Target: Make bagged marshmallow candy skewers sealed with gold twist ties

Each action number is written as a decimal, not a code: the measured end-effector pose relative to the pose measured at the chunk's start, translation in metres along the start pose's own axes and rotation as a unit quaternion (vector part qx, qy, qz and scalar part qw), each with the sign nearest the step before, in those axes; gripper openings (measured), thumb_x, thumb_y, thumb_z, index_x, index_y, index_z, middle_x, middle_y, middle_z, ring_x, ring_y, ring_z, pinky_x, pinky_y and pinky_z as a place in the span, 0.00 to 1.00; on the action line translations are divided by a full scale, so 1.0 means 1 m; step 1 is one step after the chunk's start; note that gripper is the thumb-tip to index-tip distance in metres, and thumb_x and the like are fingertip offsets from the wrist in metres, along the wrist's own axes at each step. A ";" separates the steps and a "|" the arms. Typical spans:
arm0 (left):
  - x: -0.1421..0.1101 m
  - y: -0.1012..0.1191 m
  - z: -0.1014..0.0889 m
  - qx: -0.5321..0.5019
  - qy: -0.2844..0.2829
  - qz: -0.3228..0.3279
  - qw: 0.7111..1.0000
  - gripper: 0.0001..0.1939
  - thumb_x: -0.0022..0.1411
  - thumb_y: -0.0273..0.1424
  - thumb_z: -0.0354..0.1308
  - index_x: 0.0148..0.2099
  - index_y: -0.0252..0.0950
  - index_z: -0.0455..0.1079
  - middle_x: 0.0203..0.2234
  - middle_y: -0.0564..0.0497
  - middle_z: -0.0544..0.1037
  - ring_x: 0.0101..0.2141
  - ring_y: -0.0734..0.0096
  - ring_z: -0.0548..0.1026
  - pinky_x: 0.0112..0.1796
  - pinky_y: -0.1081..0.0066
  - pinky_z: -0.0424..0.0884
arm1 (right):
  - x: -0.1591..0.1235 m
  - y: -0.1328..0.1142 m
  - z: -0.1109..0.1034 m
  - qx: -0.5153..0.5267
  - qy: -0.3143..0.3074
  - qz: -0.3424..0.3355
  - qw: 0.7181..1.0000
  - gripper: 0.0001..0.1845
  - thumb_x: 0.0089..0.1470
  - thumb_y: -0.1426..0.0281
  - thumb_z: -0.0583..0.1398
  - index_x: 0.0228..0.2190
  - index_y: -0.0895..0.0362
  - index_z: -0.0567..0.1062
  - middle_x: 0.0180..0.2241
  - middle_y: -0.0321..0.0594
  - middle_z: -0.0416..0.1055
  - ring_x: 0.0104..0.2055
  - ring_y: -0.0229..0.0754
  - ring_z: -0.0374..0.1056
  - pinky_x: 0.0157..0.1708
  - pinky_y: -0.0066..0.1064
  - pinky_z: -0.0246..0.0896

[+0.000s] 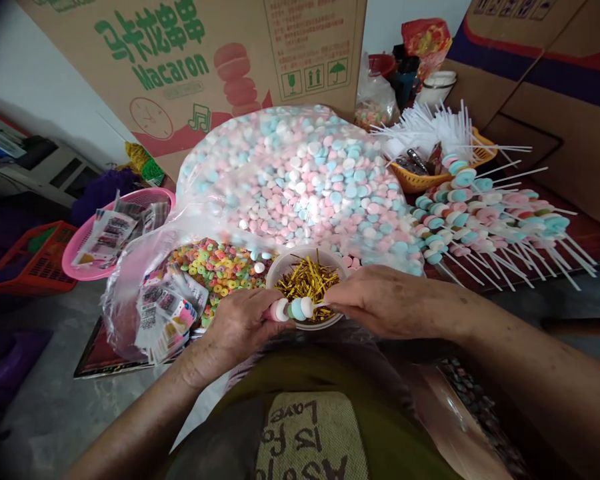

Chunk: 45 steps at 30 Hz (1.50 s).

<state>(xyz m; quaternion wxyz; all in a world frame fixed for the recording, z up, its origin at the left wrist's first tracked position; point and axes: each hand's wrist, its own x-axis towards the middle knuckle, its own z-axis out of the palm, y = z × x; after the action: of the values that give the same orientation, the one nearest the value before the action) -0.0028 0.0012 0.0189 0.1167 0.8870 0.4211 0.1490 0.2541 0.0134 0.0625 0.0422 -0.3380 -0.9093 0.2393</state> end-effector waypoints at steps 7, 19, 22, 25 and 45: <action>-0.002 -0.004 -0.006 0.133 0.092 0.096 0.982 0.25 0.62 0.41 0.55 0.55 0.31 0.58 0.27 0.50 0.77 0.27 0.66 0.76 0.29 0.68 0.70 | -0.004 0.000 -0.003 0.021 -0.046 0.020 0.999 0.19 0.62 0.67 0.46 0.25 0.56 0.70 0.20 0.34 0.63 0.22 0.35 0.57 0.23 0.28 0.44; 0.012 -0.008 -0.023 -0.121 -0.094 0.067 0.986 0.53 0.49 0.41 0.68 0.68 0.38 0.39 0.44 0.42 0.78 0.40 0.58 0.78 0.36 0.66 0.74 | 0.019 -0.004 0.025 0.074 0.024 -0.014 0.997 0.20 0.62 0.66 0.45 0.25 0.59 0.68 0.21 0.35 0.62 0.24 0.35 0.55 0.25 0.27 0.44; 0.014 -0.028 -0.057 -0.201 -0.186 0.028 0.961 0.39 0.45 0.41 0.70 0.59 0.44 0.62 0.45 0.48 0.77 0.42 0.60 0.77 0.34 0.71 0.73 | 0.014 0.002 0.024 0.122 0.034 -0.019 0.992 0.21 0.64 0.63 0.44 0.27 0.59 0.69 0.23 0.35 0.63 0.25 0.35 0.57 0.26 0.26 0.47; 0.011 -0.044 -0.067 -0.220 -0.324 -0.045 0.919 0.17 0.48 0.39 0.67 0.41 0.37 0.74 0.28 0.55 0.78 0.29 0.68 0.76 0.26 0.77 0.68 | 0.012 0.004 0.020 0.133 0.032 -0.021 0.990 0.21 0.64 0.62 0.44 0.30 0.59 0.70 0.24 0.36 0.65 0.26 0.35 0.59 0.27 0.26 0.48; -0.005 -0.009 -0.025 0.226 -0.117 -0.161 0.954 0.12 0.57 0.34 0.58 0.42 0.34 0.71 0.27 0.44 0.78 0.33 0.53 0.77 0.33 0.65 0.68 | 0.014 -0.002 0.009 0.021 0.025 0.019 0.999 0.18 0.61 0.65 0.45 0.25 0.56 0.67 0.21 0.35 0.63 0.23 0.38 0.58 0.24 0.30 0.44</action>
<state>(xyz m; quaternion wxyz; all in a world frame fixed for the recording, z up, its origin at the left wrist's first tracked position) -0.0218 0.0050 0.0385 -0.0160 0.8220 0.5642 -0.0755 0.2405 0.0171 0.0539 0.0677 -0.3600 -0.8963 0.2501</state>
